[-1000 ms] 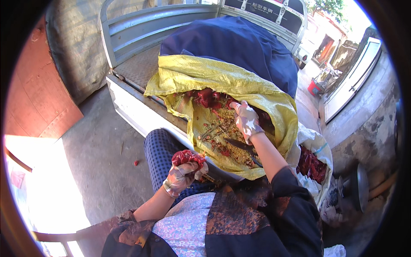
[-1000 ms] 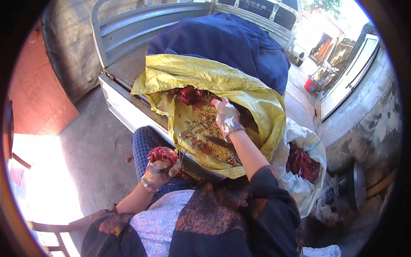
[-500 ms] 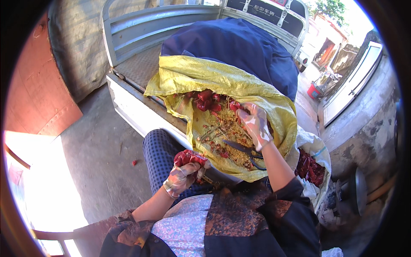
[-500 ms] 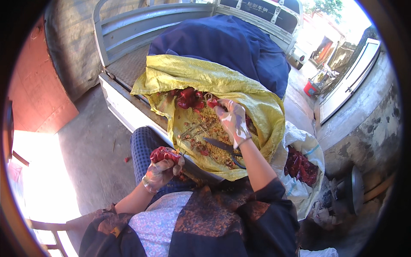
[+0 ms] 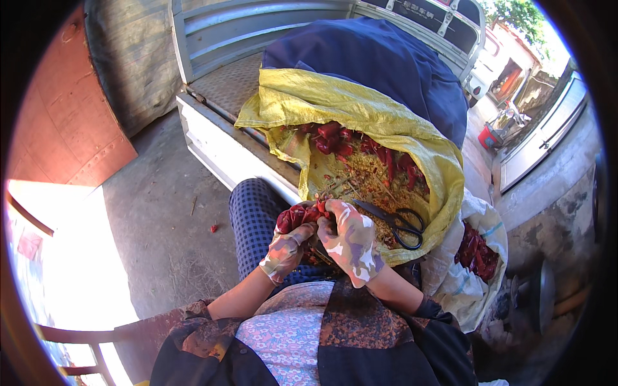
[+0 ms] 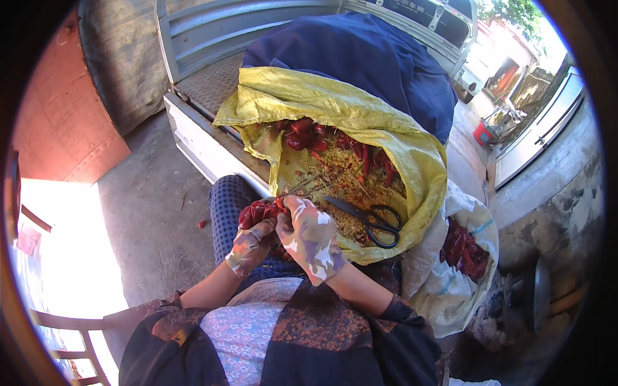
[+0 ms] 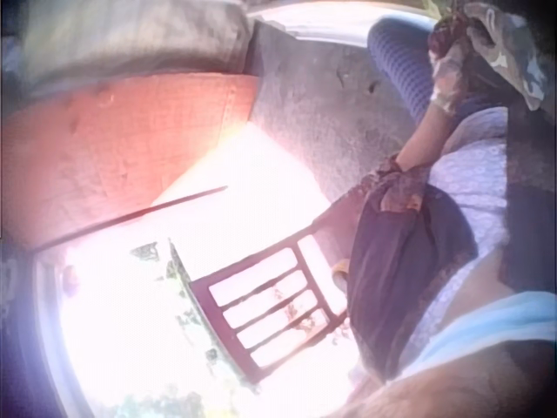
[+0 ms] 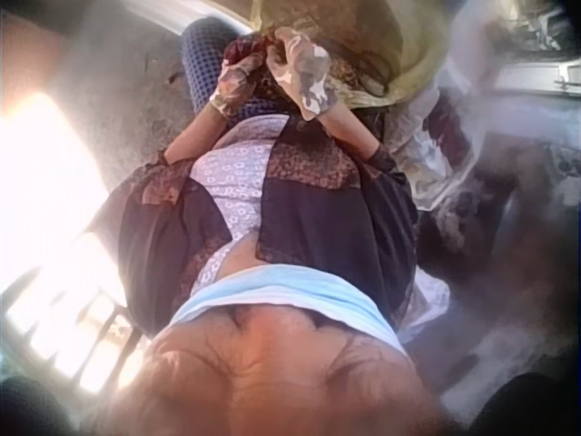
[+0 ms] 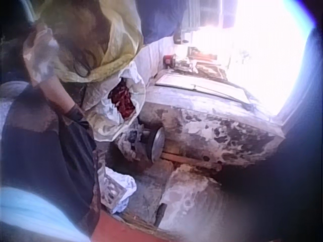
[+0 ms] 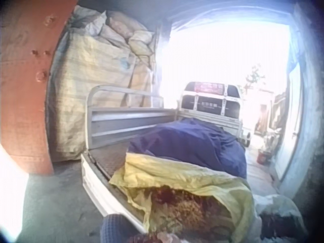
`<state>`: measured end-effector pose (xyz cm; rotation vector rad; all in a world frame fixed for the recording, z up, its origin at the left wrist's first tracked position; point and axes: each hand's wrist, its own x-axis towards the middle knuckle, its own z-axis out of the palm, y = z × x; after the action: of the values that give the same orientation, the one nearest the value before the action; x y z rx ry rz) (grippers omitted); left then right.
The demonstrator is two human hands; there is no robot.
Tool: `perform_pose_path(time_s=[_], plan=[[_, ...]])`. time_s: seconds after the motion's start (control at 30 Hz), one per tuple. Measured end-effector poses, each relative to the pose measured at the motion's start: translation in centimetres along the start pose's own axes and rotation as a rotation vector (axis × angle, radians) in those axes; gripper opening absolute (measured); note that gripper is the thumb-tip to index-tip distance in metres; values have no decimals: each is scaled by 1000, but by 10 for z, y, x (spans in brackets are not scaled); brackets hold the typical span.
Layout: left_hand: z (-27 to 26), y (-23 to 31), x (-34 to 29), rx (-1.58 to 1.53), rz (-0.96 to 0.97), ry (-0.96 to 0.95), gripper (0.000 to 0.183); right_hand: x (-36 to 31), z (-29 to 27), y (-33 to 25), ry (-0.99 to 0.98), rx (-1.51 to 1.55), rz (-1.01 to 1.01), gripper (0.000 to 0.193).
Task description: The person processes red chilies by removing the stems by hand and cutting them into pieces using scissors over a large bag.
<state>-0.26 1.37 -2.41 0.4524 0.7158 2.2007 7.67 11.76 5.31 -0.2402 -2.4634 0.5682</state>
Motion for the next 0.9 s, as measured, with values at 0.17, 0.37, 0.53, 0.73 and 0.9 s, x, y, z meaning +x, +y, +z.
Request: perform_pose_path(time_s=[0.17, 0.37, 0.53, 0.73, 0.9], plan=[[11, 8, -4, -45, -4, -38, 53, -5, 3, 0, -23, 81, -49, 25], [12, 11, -6, -53, -126, -16, 46, -20, -6, -11, -242, 223, 149, 24], [-11, -4, -3, -107, -205, 30, 41, 0, -25, 0, -100, 125, -69, 27], [2, -6, -6, 38, -112, -55, 33, 26, -26, 21, -263, 235, -146, 29], [4, -1, -7, 76, -137, 10, 27, 13, -17, 32, -392, 414, -103, 21]])
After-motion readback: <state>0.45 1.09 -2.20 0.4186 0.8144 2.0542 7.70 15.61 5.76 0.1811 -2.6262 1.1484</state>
